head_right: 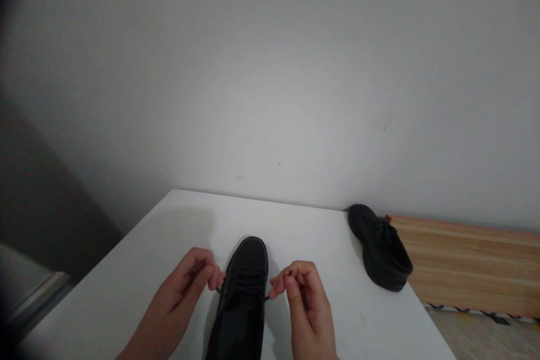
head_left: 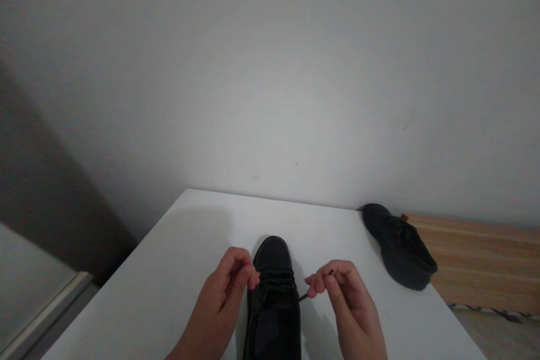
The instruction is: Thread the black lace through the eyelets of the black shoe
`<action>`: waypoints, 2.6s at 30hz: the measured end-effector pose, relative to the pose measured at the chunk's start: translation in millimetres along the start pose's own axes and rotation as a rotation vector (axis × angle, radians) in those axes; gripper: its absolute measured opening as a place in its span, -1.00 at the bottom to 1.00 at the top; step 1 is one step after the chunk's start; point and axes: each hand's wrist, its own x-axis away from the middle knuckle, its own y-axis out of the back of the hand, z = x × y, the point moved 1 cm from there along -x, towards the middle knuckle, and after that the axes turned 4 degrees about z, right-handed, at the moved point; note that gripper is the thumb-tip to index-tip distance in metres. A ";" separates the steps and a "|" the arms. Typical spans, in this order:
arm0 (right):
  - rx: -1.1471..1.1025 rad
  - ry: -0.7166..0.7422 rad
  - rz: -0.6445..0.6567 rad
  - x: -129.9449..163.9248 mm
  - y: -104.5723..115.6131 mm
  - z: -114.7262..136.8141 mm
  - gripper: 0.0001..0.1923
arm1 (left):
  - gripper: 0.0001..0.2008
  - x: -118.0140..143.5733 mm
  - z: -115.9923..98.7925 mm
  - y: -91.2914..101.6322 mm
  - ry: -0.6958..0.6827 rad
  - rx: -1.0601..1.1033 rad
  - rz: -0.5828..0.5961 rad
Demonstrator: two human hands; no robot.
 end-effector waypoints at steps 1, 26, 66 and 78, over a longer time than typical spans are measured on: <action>0.052 -0.021 -0.002 0.2 0.8 -2.7 -0.81 | -0.77 0.4 4.0 1.1 0.022 -0.047 0.020; 0.417 -0.164 0.463 7.2 6.5 -2.5 -0.87 | -0.85 17.1 22.2 1.0 0.042 -0.219 0.302; 0.002 -0.308 0.248 -18.1 -10.8 -12.6 -0.57 | -0.73 -28.7 14.0 -5.6 0.256 0.342 0.105; 0.289 -0.142 0.380 -21.4 -14.2 0.9 -0.95 | -0.87 -38.8 17.3 -20.0 0.092 0.051 0.089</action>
